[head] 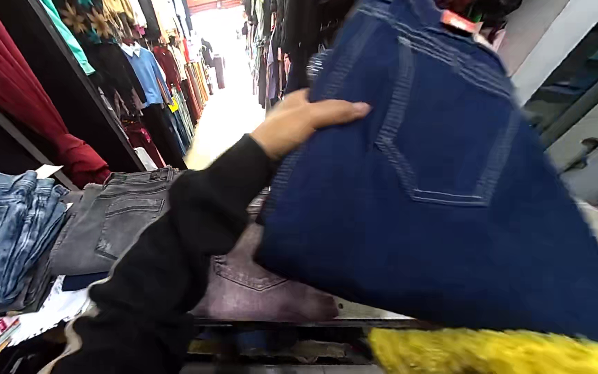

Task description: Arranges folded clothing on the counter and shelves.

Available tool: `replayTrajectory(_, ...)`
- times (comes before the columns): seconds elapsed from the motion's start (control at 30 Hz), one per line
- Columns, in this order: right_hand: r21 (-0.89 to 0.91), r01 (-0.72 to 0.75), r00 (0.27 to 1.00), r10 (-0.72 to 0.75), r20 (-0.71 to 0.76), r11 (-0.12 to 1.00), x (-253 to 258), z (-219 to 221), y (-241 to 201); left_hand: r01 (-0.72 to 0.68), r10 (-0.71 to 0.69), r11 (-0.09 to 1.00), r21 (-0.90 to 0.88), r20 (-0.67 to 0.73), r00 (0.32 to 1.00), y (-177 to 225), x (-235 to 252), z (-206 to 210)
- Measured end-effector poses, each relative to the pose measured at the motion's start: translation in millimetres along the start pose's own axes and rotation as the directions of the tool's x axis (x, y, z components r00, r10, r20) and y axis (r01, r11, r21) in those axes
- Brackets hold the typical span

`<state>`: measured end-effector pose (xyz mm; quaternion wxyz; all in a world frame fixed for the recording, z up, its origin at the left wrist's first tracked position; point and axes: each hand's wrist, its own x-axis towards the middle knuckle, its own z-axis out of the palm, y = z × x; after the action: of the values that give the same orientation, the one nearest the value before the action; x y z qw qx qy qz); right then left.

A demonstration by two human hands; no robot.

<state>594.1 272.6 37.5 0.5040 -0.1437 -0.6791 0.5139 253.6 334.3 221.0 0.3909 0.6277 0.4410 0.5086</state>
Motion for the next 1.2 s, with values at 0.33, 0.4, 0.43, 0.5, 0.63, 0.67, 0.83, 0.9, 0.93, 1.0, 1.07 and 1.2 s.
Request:
replayTrajectory(0.33,-0.315,-0.381,0.855,0.461,0.238,0.869,10.8,71.2,96.9,0.563,-0.506,0.825,-0.046,-0.505,0.699,-110.4,-155.4,-91.8)
replayTrajectory(0.4,-0.299,-0.374,0.862,0.448,0.237,0.878,-1.5,70.2,100.2,0.552,-0.491,0.834,-0.02,-0.481,0.726,-112.4,-156.2,-93.0)
replayTrajectory(0.43,-0.277,-0.367,0.871,0.432,0.231,0.888,-7.2,71.1,100.6,0.545,-0.482,0.839,-0.002,-0.469,0.74,-111.4,-155.5,-92.3)
replayTrajectory(0.5,-0.253,-0.367,0.886,0.419,0.196,0.895,-10.2,74.1,95.6,0.504,-0.451,0.863,0.0,-0.449,0.772,-109.8,-150.7,-95.0)
replayTrajectory(0.63,-0.395,-0.349,0.887,0.435,0.153,0.85,-18.8,60.4,81.5,0.556,-0.441,0.786,0.272,-0.385,0.811,-108.8,-155.1,-115.8)
replayTrajectory(0.67,-0.426,-0.315,0.91,0.398,0.118,0.848,-17.5,49.0,71.6,0.571,-0.404,0.682,0.456,-0.416,0.815,-101.7,-156.8,-122.6)
replayTrajectory(0.83,-0.402,-0.015,0.966,-0.09,-0.241,0.916,38.2,33.1,13.3,0.105,0.176,0.209,0.972,-0.143,0.974,-58.0,-187.3,-89.8)
replayTrajectory(0.9,-0.503,0.26,0.943,-0.329,-0.053,0.824,80.8,74.4,5.6,-0.082,0.174,0.213,0.974,0.045,0.984,-65.2,-212.7,-46.0)
replayTrajectory(0.93,-0.554,0.402,0.906,-0.403,0.127,0.729,102.9,101.8,6.7,-0.133,0.186,0.215,0.967,0.093,0.978,-76.4,-226.7,-28.1)
replayTrajectory(1.0,-0.566,0.6,0.799,-0.382,0.465,0.565,134.3,165.6,20.1,-0.193,0.354,0.097,0.976,0.147,0.924,-103.5,-245.7,-15.1)
replayTrajectory(1.07,-0.455,0.706,0.649,-0.24,0.722,0.543,149.6,217.4,43.8,-0.198,0.549,-0.028,0.98,0.181,0.816,-119.4,-250.1,-20.3)
replayTrajectory(1.2,-0.497,0.746,0.62,-0.191,0.761,0.444,190.4,234.5,87.6,-0.157,0.585,-0.001,0.988,0.128,0.801,-133.4,-249.9,-25.0)
